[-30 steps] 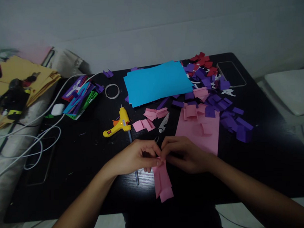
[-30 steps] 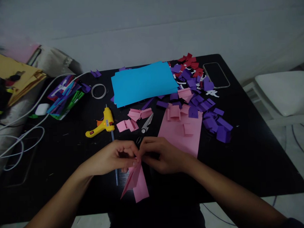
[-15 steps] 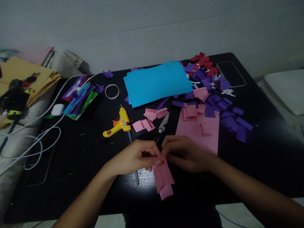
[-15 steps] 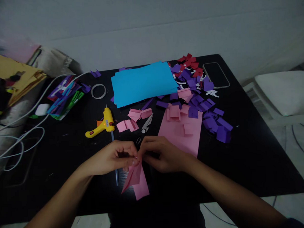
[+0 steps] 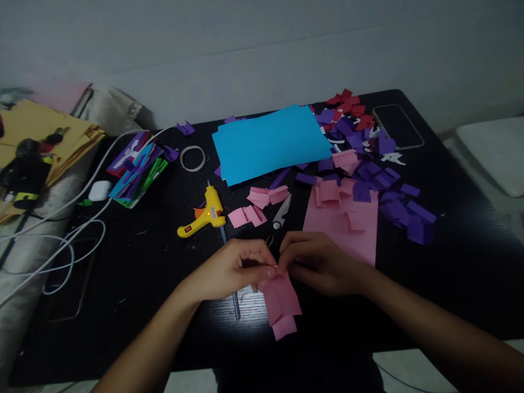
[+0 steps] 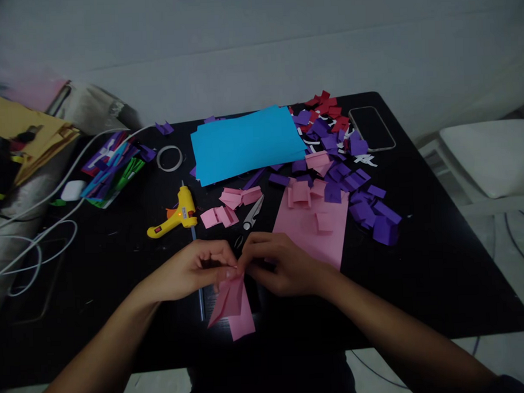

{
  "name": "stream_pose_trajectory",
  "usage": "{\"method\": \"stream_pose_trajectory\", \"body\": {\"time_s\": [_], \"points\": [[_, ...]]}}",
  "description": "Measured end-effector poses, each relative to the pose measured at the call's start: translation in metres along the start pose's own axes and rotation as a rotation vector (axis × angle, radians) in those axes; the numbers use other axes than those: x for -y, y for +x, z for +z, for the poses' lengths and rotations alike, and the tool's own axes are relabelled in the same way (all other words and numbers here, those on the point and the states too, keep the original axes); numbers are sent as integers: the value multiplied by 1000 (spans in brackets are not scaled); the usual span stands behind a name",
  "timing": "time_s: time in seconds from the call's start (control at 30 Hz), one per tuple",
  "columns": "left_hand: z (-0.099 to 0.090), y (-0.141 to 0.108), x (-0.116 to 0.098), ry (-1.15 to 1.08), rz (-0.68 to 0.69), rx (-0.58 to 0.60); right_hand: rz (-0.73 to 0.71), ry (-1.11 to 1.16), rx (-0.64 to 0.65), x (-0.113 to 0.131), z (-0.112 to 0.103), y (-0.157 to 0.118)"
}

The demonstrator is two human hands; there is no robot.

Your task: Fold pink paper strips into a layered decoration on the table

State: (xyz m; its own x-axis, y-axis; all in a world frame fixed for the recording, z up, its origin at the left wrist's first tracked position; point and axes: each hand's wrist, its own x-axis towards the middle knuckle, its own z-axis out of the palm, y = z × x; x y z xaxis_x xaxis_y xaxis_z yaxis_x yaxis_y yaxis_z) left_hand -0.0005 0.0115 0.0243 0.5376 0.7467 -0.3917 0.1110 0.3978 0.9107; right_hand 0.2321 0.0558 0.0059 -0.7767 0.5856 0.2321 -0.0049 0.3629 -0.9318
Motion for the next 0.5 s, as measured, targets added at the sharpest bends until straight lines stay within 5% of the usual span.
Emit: {"method": "stream_pose_trajectory", "body": {"time_s": [0.5], "points": [[-2,-1,-4,45,0,-93,-2,-10,-83,-1,1,1]]}}
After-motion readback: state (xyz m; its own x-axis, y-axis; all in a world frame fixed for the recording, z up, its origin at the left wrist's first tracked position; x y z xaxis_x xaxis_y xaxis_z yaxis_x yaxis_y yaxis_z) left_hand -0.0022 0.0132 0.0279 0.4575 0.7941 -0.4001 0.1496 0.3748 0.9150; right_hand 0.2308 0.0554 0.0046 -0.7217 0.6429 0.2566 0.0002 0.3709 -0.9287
